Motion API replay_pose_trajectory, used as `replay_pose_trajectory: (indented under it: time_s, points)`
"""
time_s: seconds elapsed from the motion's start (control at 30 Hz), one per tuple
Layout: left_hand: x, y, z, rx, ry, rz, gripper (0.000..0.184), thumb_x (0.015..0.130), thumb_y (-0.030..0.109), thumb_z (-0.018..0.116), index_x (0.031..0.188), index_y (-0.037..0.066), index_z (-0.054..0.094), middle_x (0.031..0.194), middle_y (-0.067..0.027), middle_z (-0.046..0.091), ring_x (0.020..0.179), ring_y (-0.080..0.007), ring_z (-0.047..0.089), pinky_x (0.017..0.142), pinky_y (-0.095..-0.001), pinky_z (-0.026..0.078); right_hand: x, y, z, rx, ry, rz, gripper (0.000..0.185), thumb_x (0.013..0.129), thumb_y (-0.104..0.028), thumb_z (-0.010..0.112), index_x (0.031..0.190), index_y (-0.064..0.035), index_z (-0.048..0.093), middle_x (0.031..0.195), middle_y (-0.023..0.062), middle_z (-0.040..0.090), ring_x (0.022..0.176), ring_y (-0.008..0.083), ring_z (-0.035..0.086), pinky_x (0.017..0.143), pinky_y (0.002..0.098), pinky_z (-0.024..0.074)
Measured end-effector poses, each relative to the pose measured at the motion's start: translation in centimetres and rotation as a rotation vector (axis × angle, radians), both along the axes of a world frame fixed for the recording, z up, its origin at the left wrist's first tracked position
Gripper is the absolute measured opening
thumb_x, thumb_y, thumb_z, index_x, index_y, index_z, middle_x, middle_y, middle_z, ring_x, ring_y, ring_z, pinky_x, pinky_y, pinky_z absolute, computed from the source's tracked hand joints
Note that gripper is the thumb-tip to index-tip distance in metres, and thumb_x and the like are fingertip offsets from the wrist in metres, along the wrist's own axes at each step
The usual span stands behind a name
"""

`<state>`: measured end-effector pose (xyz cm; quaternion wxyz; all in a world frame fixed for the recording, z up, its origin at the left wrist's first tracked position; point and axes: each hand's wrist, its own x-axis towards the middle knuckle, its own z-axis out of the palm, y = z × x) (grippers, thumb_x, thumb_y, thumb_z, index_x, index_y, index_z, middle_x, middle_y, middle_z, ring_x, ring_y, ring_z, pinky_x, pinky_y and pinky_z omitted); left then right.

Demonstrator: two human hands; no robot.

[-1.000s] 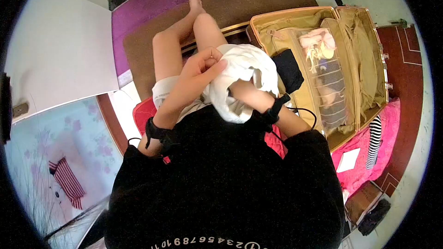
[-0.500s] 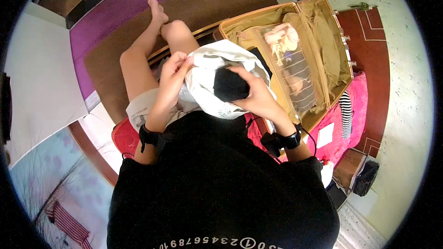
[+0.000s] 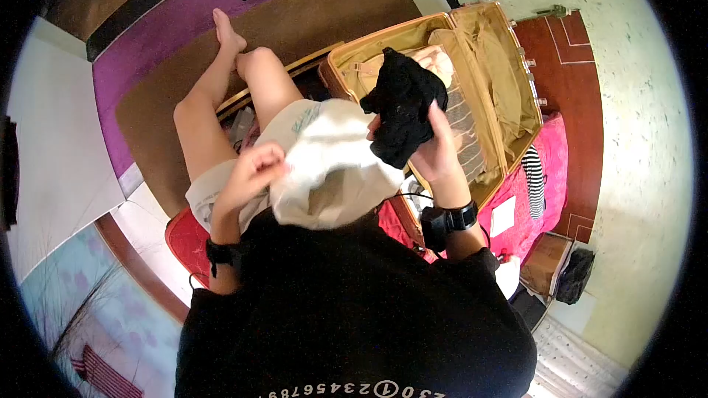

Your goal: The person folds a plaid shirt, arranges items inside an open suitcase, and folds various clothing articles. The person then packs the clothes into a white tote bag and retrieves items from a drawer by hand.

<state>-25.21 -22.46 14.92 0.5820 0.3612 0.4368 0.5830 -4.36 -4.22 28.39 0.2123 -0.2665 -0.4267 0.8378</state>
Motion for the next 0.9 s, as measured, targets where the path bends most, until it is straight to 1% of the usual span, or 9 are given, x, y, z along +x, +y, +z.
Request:
replay_pose_trajectory:
  time_s: [0.1,0.2,0.37,0.53,0.63,0.73,0.83,0.87,0.9]
  points:
    - [-1.3,-2.4,0.4,0.02,0.173,-0.473,0.012,0.089,0.013,0.061,0.092,0.002,0.058,0.065,0.0036,0.054,0.061,-0.0026,0.048,0.055,-0.021,0.039,0.9,1.4,-0.3,-0.002,0.033,0.006,0.071,0.091,-0.058,0.037,0.13,0.0007,0.042,0.106,0.0212,0.06,0.09,0.0307,0.062,0.08,0.0427,0.0502]
    - [-2.1,-3.3,1.3,0.005,0.199,-0.536,0.019,0.088,0.016,0.062,0.102,0.003,0.061,0.071,0.0016,0.059,0.068,-0.0048,0.054,0.061,-0.0216,0.043,1.1,2.3,-1.1,-0.004,-0.061,-0.093,0.062,0.094,-0.05,0.037,0.13,-0.0007,0.043,0.116,0.0165,0.057,0.1,0.0274,0.059,0.085,0.041,0.0486]
    - [-2.4,0.9,2.9,-0.107,0.353,0.271,0.035,0.086,0.021,0.064,0.117,0.006,0.057,0.096,-0.0051,0.064,0.089,-0.0108,0.058,0.077,-0.0254,0.047,-0.7,1.5,-2.4,0.148,-0.397,-0.23,0.049,0.096,-0.036,0.038,0.129,-0.0005,0.046,0.124,0.0092,0.055,0.112,0.0197,0.054,0.096,0.0331,0.0413]
    - [0.3,6.0,6.5,0.138,0.359,0.287,0.052,0.085,0.018,0.065,0.13,0.004,0.042,0.113,-0.0098,0.057,0.106,-0.0166,0.054,0.089,-0.0274,0.044,-3.9,0.5,-2.4,0.158,-0.361,-0.118,0.043,0.097,-0.03,0.037,0.121,0.0013,0.052,0.114,0.0071,0.059,0.105,0.0154,0.055,0.093,0.0284,0.04]
    - [2.6,7.6,7.1,0.197,0.151,0.289,0.056,0.083,0.016,0.066,0.13,0.0,0.039,0.121,-0.0138,0.053,0.11,-0.019,0.053,0.092,-0.0289,0.042,-4.9,0.1,-2.2,0.195,-0.388,-0.025,0.044,0.097,-0.032,0.038,0.118,0.0034,0.054,0.109,0.0076,0.061,0.102,0.0139,0.055,0.091,0.0261,0.0401]
    - [3.6,8.7,5.8,0.196,0.095,0.383,0.048,0.083,0.013,0.066,0.123,-0.002,0.046,0.114,-0.0159,0.059,0.104,-0.0196,0.057,0.088,-0.0303,0.045,-4.3,0.3,-4.0,0.297,-0.403,0.081,0.047,0.096,-0.035,0.042,0.117,0.0056,0.054,0.106,0.0065,0.061,0.099,0.0119,0.053,0.088,0.0247,0.0393]
    - [3.2,8.7,5.8,-0.078,0.232,0.543,0.035,0.083,0.012,0.065,0.112,-0.004,0.054,0.101,-0.0162,0.064,0.091,-0.0182,0.061,0.081,-0.03,0.047,-5.1,0.3,-4.7,0.372,-0.433,-0.074,0.05,0.096,-0.038,0.044,0.119,0.0056,0.052,0.103,0.0062,0.061,0.099,0.0118,0.052,0.09,0.0263,0.0386]
    - [3.5,9.2,5.7,-0.04,0.223,0.714,0.025,0.083,0.013,0.064,0.099,-0.006,0.06,0.086,-0.0141,0.067,0.077,-0.0168,0.062,0.074,-0.0294,0.049,-4.9,1.1,-4.7,0.586,-0.426,0.034,0.047,0.094,-0.035,0.05,0.121,0.0042,0.05,0.1,0.0057,0.062,0.097,0.0099,0.053,0.088,0.0252,0.04]
    - [3.3,9.0,5.8,-0.067,0.218,0.65,0.024,0.084,0.013,0.064,0.097,-0.006,0.061,0.085,-0.0137,0.067,0.076,-0.0161,0.062,0.073,-0.0291,0.049,-4.8,1.2,-3.2,0.474,-0.448,0.162,0.04,0.091,-0.024,0.058,0.12,0.0022,0.051,0.096,0.0038,0.062,0.093,0.0075,0.055,0.084,0.0228,0.0423]
